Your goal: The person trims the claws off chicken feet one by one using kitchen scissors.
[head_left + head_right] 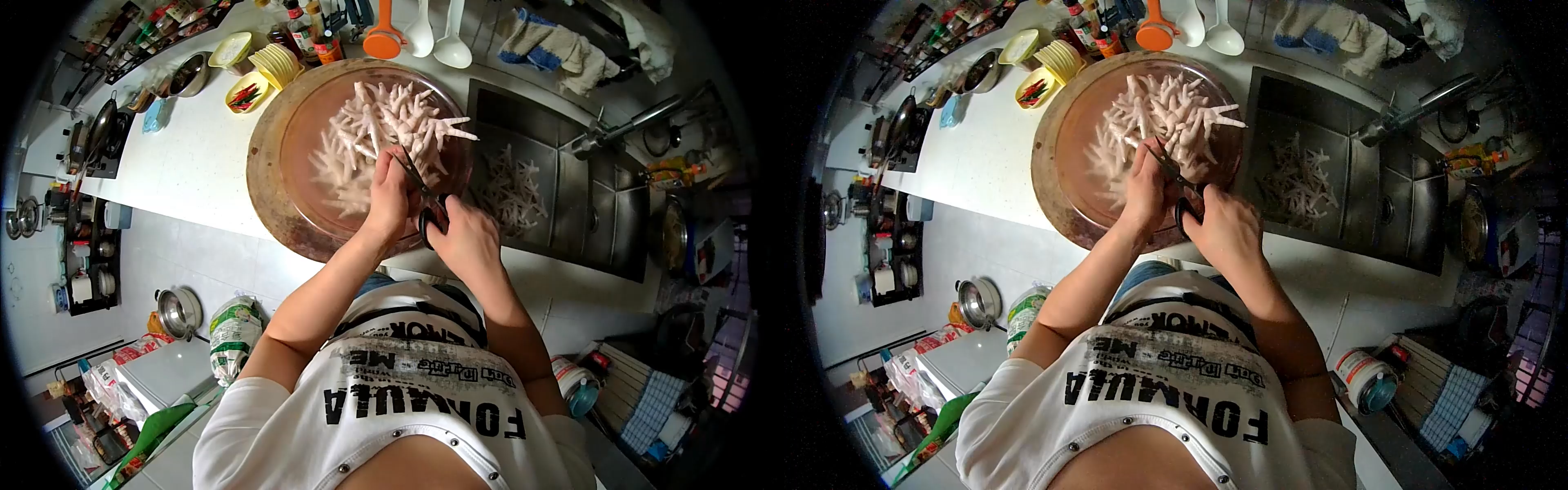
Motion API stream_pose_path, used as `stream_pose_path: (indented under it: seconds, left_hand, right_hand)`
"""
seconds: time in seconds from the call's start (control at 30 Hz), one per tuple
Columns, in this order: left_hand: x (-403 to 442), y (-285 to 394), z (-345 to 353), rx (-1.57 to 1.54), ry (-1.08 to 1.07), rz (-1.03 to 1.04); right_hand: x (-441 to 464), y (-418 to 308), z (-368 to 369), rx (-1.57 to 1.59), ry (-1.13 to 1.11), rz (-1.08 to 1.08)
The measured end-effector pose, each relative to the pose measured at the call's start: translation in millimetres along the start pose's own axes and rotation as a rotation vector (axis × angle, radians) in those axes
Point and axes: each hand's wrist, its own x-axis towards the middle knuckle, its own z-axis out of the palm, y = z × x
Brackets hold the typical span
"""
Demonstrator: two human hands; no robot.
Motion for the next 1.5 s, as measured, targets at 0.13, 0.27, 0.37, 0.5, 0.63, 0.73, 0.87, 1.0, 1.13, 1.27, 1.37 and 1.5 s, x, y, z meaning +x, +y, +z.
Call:
stream_pose_path:
  seconds: [0.13,0.27,0.37,0.5,0.63,0.73,0.87,1.0,1.13,1.27,1.37,1.5]
  left_hand:
    - [-1,-6,1,0.034,0.013,0.104]
    - [0,-8,0,0.072,0.047,0.121]
    - [3,-12,-6,0.145,0.042,0.211]
    - [-7,-2,-6,0.124,-0.002,0.144]
    - [3,-18,-13,0.136,0.006,0.106]
    - [6,-17,-16,0.035,0.018,-0.067]
    - [4,2,-25,-0.139,-0.047,-0.270]
    - [3,15,-23,-0.210,-0.120,-0.434]
    - [1,12,-25,-0.111,-0.250,-0.385]
    - [3,17,-32,-0.052,-0.282,-0.403]
    - [7,21,-43,-0.054,-0.410,-0.555]
    - [4,30,-46,0.132,-0.436,-0.615]
  right_hand:
    - [-1,-6,-3,-0.072,0.037,-0.028]
    - [-1,-5,-2,-0.096,0.016,-0.045]
    - [-1,-4,-4,-0.114,-0.028,-0.071]
    - [-4,-2,-3,-0.100,-0.117,-0.087]
    - [-1,5,6,-0.030,-0.127,-0.079]
    - [0,11,13,0.121,-0.149,0.011]
    - [-3,22,24,0.360,-0.084,0.153]
    - [3,12,7,0.330,-0.149,0.230]
    - [4,6,1,0.293,-0.170,0.220]
    - [5,0,-16,0.299,-0.211,0.182]
    - [4,8,-20,0.269,-0.212,0.046]
    - [4,13,-31,0.072,-0.198,-0.119]
